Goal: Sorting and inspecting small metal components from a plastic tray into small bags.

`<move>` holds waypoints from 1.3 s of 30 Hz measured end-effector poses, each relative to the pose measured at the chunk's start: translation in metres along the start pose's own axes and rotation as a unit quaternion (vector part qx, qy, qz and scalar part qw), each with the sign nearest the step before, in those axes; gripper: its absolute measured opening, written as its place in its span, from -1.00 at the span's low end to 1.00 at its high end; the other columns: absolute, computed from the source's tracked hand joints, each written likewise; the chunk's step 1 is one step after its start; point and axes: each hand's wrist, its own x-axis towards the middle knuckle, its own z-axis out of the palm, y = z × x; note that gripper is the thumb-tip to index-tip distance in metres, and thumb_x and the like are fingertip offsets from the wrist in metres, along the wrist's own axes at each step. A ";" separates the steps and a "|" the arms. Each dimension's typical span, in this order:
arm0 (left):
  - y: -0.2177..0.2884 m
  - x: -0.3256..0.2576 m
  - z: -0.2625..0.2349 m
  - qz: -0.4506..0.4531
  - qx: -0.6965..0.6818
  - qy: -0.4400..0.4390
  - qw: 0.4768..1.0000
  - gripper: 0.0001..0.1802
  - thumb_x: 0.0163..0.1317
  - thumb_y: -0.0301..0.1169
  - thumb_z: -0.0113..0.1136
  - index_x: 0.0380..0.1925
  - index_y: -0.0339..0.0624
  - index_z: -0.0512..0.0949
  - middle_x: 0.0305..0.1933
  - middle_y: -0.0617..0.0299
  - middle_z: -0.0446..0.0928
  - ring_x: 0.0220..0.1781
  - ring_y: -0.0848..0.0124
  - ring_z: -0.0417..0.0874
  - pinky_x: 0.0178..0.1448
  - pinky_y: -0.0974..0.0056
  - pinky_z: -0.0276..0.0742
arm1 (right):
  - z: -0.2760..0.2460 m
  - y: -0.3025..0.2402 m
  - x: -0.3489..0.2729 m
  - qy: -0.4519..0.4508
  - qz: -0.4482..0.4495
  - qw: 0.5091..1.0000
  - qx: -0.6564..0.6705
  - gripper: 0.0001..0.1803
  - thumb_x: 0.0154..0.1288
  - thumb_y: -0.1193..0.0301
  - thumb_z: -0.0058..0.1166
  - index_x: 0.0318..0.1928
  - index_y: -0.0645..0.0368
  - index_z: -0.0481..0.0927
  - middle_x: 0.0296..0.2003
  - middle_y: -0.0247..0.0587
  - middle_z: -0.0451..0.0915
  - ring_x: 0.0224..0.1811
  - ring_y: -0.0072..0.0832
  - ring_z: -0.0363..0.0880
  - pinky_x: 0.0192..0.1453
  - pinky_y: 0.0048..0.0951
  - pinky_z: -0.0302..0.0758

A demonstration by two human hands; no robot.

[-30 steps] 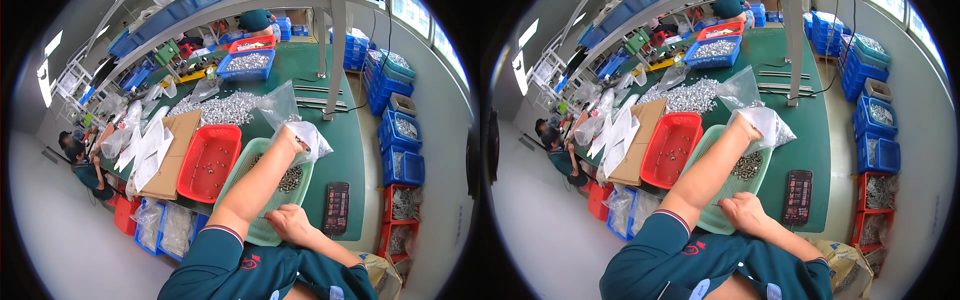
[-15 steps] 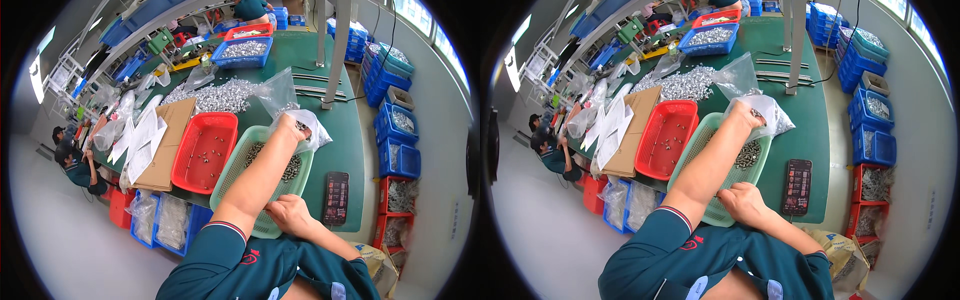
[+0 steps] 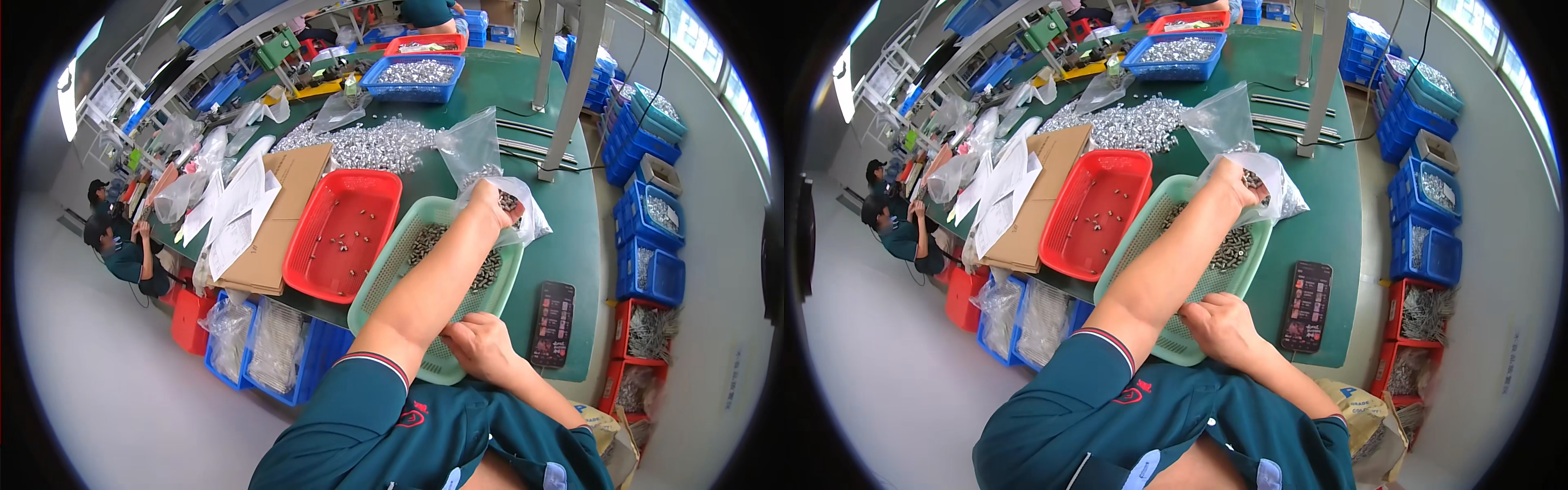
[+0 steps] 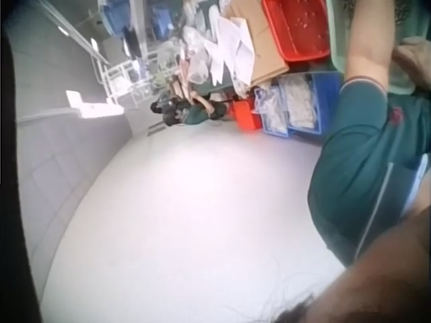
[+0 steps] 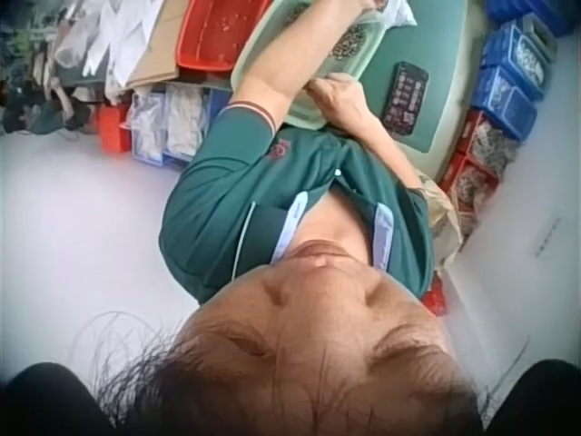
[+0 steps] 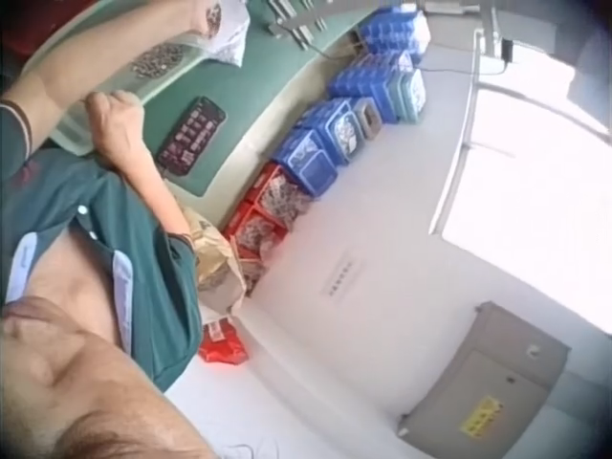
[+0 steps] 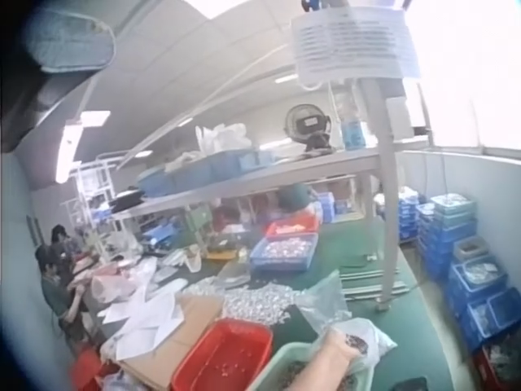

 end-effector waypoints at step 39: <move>0.033 -0.186 -0.118 -0.102 0.082 -0.154 0.979 -0.81 0.34 -0.36 -0.01 -0.18 -0.25 0.43 -0.35 0.22 0.41 -0.52 0.60 0.32 -0.61 0.58 0.18 | -0.017 -0.001 0.004 0.048 0.214 0.958 0.186 -0.91 0.14 0.61 0.09 -0.32 0.26 0.48 -0.53 -0.21 0.54 -0.49 -0.41 0.59 -0.40 -0.47 0.48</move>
